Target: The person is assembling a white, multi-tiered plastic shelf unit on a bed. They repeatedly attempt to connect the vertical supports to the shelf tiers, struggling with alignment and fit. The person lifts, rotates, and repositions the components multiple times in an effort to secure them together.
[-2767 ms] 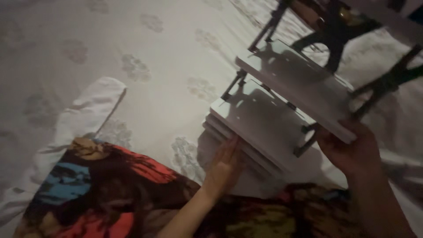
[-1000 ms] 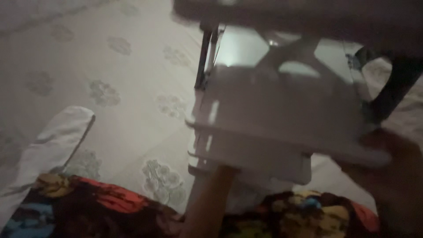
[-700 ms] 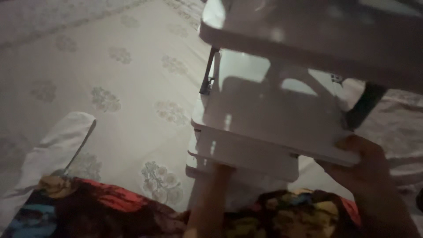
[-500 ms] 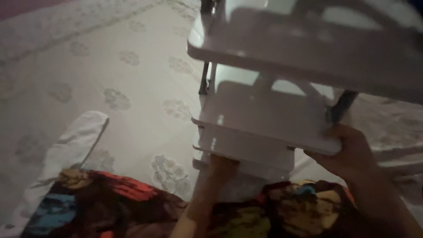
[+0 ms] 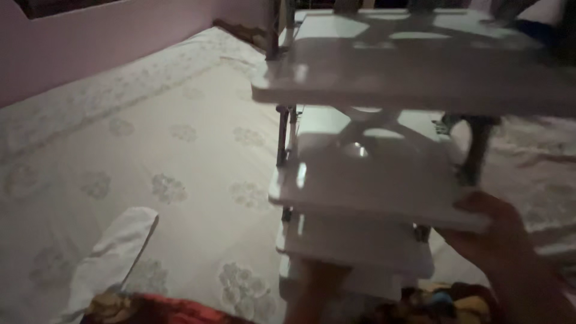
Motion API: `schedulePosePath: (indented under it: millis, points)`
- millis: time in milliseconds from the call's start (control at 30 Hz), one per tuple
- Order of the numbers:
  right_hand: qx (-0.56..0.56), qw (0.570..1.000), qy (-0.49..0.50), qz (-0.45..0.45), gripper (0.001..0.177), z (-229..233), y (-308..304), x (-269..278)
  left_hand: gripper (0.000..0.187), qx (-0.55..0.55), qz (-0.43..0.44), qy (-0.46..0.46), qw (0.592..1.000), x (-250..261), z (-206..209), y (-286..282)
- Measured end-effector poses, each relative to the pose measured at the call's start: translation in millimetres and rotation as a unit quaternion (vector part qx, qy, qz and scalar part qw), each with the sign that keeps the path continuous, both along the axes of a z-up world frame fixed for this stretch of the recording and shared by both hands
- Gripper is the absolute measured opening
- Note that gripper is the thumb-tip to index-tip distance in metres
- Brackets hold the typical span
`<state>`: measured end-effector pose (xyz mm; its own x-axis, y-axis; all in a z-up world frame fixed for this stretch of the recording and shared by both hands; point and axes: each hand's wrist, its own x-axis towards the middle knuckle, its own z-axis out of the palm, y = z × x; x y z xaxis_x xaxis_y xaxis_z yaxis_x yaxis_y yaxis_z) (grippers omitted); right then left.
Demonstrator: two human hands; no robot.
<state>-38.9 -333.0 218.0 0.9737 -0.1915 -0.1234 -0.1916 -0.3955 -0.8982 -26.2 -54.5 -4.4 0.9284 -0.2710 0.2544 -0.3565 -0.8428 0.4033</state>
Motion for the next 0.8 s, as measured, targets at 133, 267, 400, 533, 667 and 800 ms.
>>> schedulePosePath:
  millis: [133, 267, 400, 533, 667, 800]
  points:
    - [0.174, 0.974, -0.021, -0.142, 0.025, 22.3, 12.7, -44.0, 0.042, -0.006, 0.004, 0.012, 1.000, 2.6, 8.2, -8.9]
    - [0.096, 0.994, -0.041, -0.042, 0.027, 30.2, 26.3, -40.7, 0.042, -0.014, 0.011, 0.024, 1.000, -12.8, 0.0, -12.5]
    - [-0.085, 0.992, -0.079, 0.053, 0.031, 23.3, 35.4, -30.1, 0.041, -0.025, 0.011, 0.017, 0.999, -18.6, -2.3, -2.1]
    - [-0.148, 0.986, -0.049, 0.056, 0.032, 3.5, 19.7, -0.2, 0.041, -0.084, -0.012, 0.028, 0.996, -42.9, -2.5, 13.6]
    - [0.332, 0.942, -0.027, 0.039, 0.031, -15.9, 2.3, 28.0, 0.041, -0.258, -0.045, 0.118, 0.958, -117.2, 19.4, 49.1]
    - [-0.080, 0.902, -0.382, 0.185, 0.049, -27.3, -4.4, 21.8, 0.041, -0.532, -0.069, 0.180, 0.824, -169.5, 105.2, 133.4]
